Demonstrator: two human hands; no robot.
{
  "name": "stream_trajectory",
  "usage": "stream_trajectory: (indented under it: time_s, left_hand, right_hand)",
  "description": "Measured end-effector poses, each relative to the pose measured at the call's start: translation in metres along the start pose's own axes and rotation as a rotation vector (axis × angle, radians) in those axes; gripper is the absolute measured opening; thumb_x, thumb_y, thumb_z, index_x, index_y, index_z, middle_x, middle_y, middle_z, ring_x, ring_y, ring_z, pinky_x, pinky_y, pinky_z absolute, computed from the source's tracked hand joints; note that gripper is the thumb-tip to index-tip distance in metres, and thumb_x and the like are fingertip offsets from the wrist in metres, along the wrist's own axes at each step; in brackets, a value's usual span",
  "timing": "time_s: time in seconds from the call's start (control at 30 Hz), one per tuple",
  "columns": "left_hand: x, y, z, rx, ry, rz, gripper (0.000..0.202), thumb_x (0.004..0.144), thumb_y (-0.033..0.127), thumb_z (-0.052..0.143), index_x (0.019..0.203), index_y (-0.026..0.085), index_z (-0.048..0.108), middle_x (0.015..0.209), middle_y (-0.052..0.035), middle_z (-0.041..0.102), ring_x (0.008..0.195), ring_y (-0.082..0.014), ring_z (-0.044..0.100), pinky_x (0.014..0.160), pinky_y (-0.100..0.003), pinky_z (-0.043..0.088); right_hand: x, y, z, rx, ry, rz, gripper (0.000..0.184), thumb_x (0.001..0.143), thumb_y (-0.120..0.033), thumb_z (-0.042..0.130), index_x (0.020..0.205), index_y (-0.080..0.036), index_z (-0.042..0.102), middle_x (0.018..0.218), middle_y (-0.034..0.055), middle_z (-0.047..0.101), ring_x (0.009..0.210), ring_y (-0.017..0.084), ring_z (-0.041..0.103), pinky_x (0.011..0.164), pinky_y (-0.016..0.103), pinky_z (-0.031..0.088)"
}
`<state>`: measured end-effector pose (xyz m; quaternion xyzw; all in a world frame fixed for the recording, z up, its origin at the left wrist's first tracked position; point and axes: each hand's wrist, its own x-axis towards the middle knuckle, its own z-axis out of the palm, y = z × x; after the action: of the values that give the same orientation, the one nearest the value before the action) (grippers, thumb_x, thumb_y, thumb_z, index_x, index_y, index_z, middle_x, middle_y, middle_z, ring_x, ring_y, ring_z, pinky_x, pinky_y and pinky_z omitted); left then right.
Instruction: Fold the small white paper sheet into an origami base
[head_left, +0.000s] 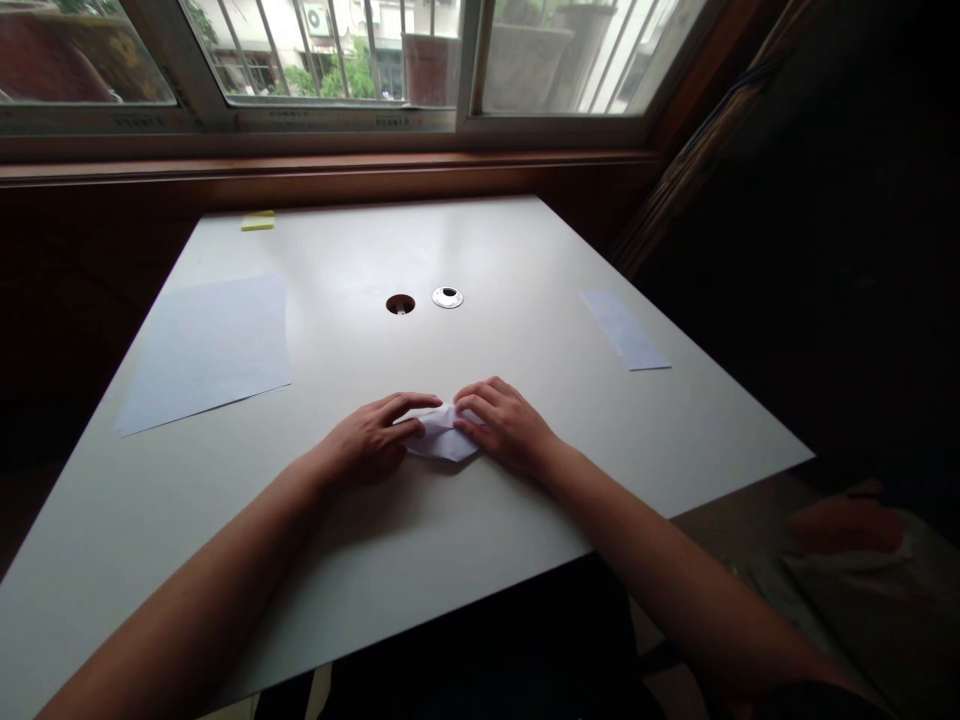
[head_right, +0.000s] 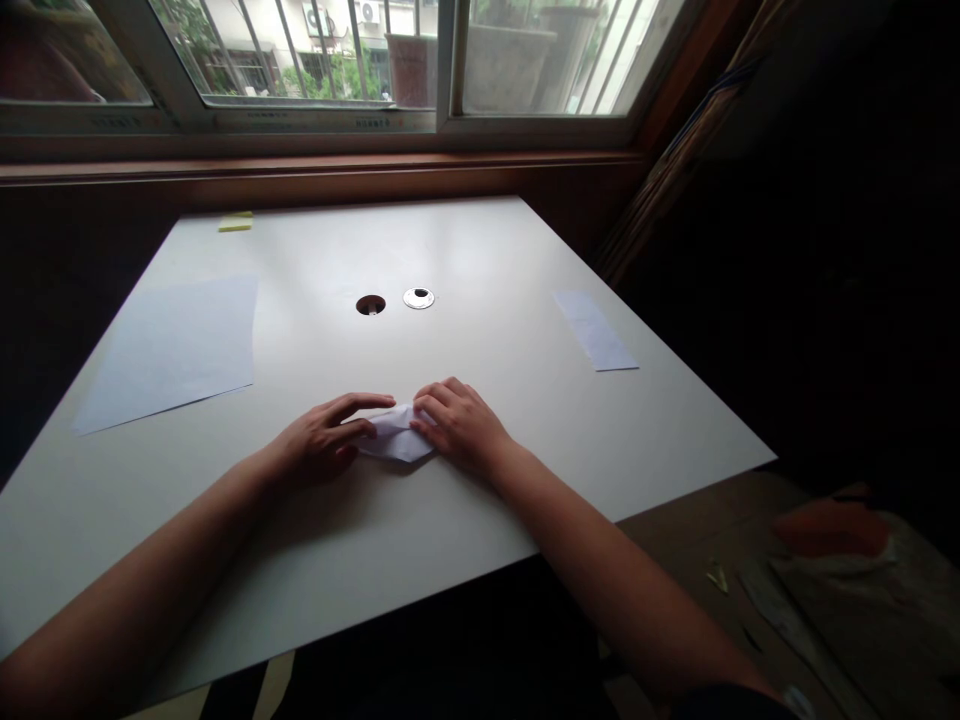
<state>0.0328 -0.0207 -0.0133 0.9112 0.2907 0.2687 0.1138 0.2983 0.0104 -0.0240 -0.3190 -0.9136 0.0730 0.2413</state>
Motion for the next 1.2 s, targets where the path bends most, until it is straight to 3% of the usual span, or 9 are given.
stream_trajectory:
  time_s: [0.13, 0.27, 0.37, 0.47, 0.63, 0.83, 1.03, 1.2]
  left_hand:
    - [-0.002, -0.004, -0.003, -0.195, 0.231, -0.053, 0.041, 0.08, 0.007, 0.05, 0.119, 0.019, 0.048, 0.131, -0.0167, 0.056, 0.117, -0.0254, 0.059, 0.088, -0.043, 0.057]
    - [-0.004, -0.004, -0.008, -0.307, 0.352, -0.206, 0.029, 0.089, 0.022, 0.054, 0.117, 0.018, 0.049, 0.115, -0.014, 0.06, 0.085, -0.017, 0.064, 0.07, -0.031, 0.056]
    - [-0.003, -0.003, -0.008, -0.332, 0.276, -0.333, 0.032, 0.092, 0.035, 0.057, 0.119, 0.019, 0.048, 0.093, -0.0055, 0.064, 0.068, -0.0127, 0.062, 0.062, -0.025, 0.053]
    - [0.001, -0.001, -0.004, -0.312, 0.153, -0.407, 0.043, 0.09, 0.045, 0.061, 0.122, 0.021, 0.047, 0.08, -0.0006, 0.066, 0.062, -0.0129, 0.062, 0.057, -0.022, 0.05]
    - [0.008, 0.002, 0.001, -0.281, 0.164, -0.491, 0.042, 0.091, 0.042, 0.06, 0.125, 0.022, 0.047, 0.08, -0.0002, 0.071, 0.059, -0.0118, 0.062, 0.056, -0.02, 0.047]
    - [0.006, -0.002, 0.001, -0.285, 0.215, -0.455, 0.05, 0.088, 0.027, 0.059, 0.135, 0.022, 0.043, 0.087, -0.0019, 0.074, 0.071, -0.0136, 0.069, 0.066, -0.022, 0.053]
    - [0.006, 0.001, 0.0, -0.175, 0.352, -0.372, 0.038, 0.094, 0.028, 0.058, 0.13, 0.021, 0.05, 0.094, -0.0054, 0.076, 0.083, -0.0156, 0.072, 0.071, -0.025, 0.057]
    - [0.006, 0.006, 0.0, -0.078, 0.453, -0.337, 0.027, 0.094, 0.026, 0.06, 0.12, 0.02, 0.059, 0.098, -0.006, 0.077, 0.09, -0.0171, 0.073, 0.076, -0.028, 0.058]
  right_hand:
    - [0.0, 0.0, 0.0, 0.01, 0.002, -0.001, 0.016, 0.097, -0.032, 0.056, 0.105, -0.019, 0.061, 0.112, 0.0086, 0.066, 0.099, 0.022, 0.054, 0.089, 0.039, 0.044]
    - [0.0, -0.002, -0.002, -0.002, 0.003, 0.02, 0.017, 0.097, -0.031, 0.055, 0.108, -0.019, 0.06, 0.111, 0.0094, 0.064, 0.095, 0.023, 0.053, 0.088, 0.04, 0.045]
    - [0.0, -0.003, -0.002, -0.007, 0.002, 0.035, 0.018, 0.097, -0.032, 0.054, 0.11, -0.019, 0.06, 0.11, 0.0099, 0.063, 0.096, 0.023, 0.053, 0.089, 0.04, 0.046]
    - [0.0, -0.003, -0.002, -0.007, 0.011, 0.035, 0.019, 0.097, -0.032, 0.054, 0.11, -0.019, 0.06, 0.108, 0.0102, 0.063, 0.096, 0.024, 0.053, 0.089, 0.041, 0.046]
    - [0.0, -0.003, -0.001, 0.014, 0.013, 0.049, 0.019, 0.098, -0.033, 0.052, 0.11, -0.019, 0.059, 0.107, 0.0099, 0.063, 0.096, 0.024, 0.053, 0.09, 0.042, 0.046]
    - [0.0, -0.003, -0.003, 0.135, 0.036, 0.108, 0.016, 0.097, -0.032, 0.055, 0.107, -0.02, 0.057, 0.104, 0.0087, 0.062, 0.091, 0.022, 0.055, 0.088, 0.04, 0.047]
    - [-0.001, -0.004, -0.002, 0.418, 0.069, 0.285, 0.027, 0.091, -0.039, 0.063, 0.11, -0.021, 0.056, 0.094, 0.0041, 0.062, 0.074, 0.015, 0.057, 0.069, 0.03, 0.05]
    - [0.001, -0.004, 0.0, 0.611, 0.069, 0.343, 0.035, 0.087, -0.044, 0.068, 0.113, -0.022, 0.058, 0.097, 0.0038, 0.066, 0.073, 0.013, 0.058, 0.061, 0.025, 0.048]
